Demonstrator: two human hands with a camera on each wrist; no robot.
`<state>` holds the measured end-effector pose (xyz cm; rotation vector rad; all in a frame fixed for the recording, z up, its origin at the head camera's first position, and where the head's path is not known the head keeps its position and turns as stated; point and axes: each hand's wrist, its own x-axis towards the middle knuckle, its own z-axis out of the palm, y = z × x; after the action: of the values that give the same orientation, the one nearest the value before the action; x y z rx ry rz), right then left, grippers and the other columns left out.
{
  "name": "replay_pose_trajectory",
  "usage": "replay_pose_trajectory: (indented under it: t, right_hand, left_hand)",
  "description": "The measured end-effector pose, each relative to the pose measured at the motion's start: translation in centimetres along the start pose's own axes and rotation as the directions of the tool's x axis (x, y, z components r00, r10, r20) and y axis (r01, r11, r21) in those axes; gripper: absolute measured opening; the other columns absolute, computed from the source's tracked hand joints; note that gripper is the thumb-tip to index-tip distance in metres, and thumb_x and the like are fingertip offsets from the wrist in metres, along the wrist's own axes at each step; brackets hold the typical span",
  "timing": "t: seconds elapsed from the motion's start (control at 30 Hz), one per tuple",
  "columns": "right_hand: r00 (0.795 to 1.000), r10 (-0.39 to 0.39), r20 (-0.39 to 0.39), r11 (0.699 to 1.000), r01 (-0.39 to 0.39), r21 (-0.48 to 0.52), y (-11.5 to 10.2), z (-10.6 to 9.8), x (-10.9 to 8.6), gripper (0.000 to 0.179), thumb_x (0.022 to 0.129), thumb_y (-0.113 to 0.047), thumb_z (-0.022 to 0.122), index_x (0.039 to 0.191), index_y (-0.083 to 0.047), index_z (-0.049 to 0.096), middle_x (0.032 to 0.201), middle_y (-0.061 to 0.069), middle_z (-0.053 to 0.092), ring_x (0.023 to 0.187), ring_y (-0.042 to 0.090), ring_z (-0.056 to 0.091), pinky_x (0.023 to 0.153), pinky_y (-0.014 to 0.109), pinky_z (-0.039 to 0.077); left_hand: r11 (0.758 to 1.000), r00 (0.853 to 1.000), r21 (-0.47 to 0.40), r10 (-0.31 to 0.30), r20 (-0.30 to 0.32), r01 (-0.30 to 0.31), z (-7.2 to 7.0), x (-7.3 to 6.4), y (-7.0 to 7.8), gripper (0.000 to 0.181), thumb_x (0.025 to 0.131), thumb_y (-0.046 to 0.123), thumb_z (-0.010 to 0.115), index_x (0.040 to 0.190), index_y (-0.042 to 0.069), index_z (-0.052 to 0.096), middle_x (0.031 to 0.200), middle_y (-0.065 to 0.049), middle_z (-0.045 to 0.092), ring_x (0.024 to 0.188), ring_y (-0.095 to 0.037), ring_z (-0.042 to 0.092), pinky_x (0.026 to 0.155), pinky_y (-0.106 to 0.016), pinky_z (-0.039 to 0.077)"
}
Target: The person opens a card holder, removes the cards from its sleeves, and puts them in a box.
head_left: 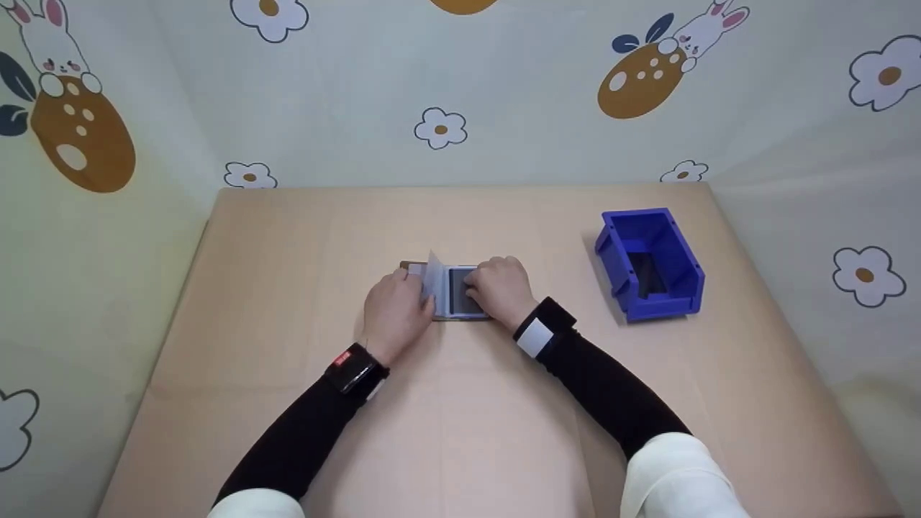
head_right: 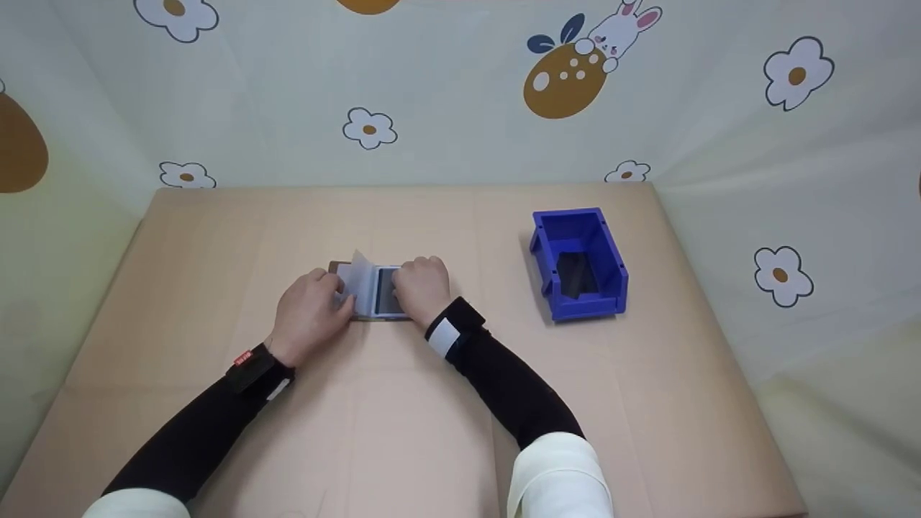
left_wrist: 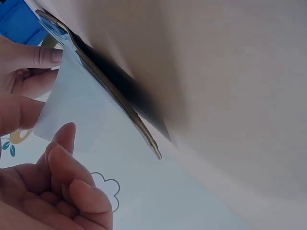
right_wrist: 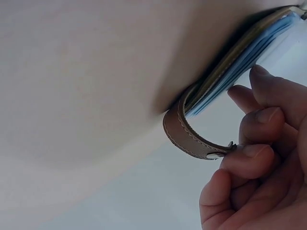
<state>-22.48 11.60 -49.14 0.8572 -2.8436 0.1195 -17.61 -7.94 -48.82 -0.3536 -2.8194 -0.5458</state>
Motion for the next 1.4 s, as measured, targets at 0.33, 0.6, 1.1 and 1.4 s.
replay_pose_trajectory:
  t: [0.33, 0.6, 1.1, 1.4]
  right_hand:
    - [1.0, -0.016, -0.018, 1.0, 0.017, 0.011, 0.1, 0.2, 0.0, 0.005, 0.081, -0.02, 0.078, 0.078, -0.016, 0.077, 0.074, 0.003, 0.07, 0.07, 0.024, 0.061, 0.063, 0.04, 0.043]
    - [1.0, -0.012, -0.018, 1.0, 0.012, 0.005, 0.2, 0.2, 0.1, 0.005, 0.081, -0.02, 0.078, 0.078, -0.016, 0.078, 0.074, 0.003, 0.07, 0.069, 0.024, 0.06, 0.062, 0.04, 0.044]
    - [0.999, -0.035, -0.027, 0.999, 0.035, -0.004, 0.2, 0.3, 0.1, 0.007, 0.082, -0.02, 0.078, 0.077, -0.016, 0.077, 0.073, 0.004, 0.069, 0.069, 0.025, 0.061, 0.062, 0.04, 0.044]
    - [0.999, -0.03, -0.015, 1.0, 0.03, 0.0, 0.2, 0.3, 0.2, 0.009, 0.082, -0.021, 0.078, 0.075, -0.016, 0.076, 0.072, 0.004, 0.069, 0.068, 0.024, 0.06, 0.061, 0.041, 0.043]
  left_hand:
    - [0.993, 0.991, 0.009, -0.117, 0.072, 0.117, -0.1, 0.4, -1.2, 0.024, 0.088, 0.02, 0.066, 0.082, -0.003, 0.065, 0.078, -0.015, 0.059, 0.068, -0.031, 0.059, 0.058, -0.045, 0.047]
    - [0.988, 0.981, 0.037, -0.153, 0.12, 0.149, 0.1, 0.6, -1.6, 0.022, 0.089, 0.016, 0.062, 0.081, -0.004, 0.067, 0.075, -0.016, 0.06, 0.067, -0.033, 0.06, 0.056, -0.048, 0.049]
    - [0.982, 0.969, 0.11, -0.173, 0.176, 0.155, 0.1, 0.8, -1.4, 0.019, 0.09, 0.007, 0.056, 0.079, -0.005, 0.068, 0.076, -0.017, 0.064, 0.068, -0.033, 0.064, 0.053, -0.046, 0.052]
    - [0.977, 0.954, 0.115, -0.199, 0.223, 0.177, 0.2, 1.0, -1.4, 0.018, 0.089, 0.008, 0.059, 0.081, -0.005, 0.069, 0.079, -0.018, 0.065, 0.069, -0.032, 0.064, 0.055, -0.047, 0.053]
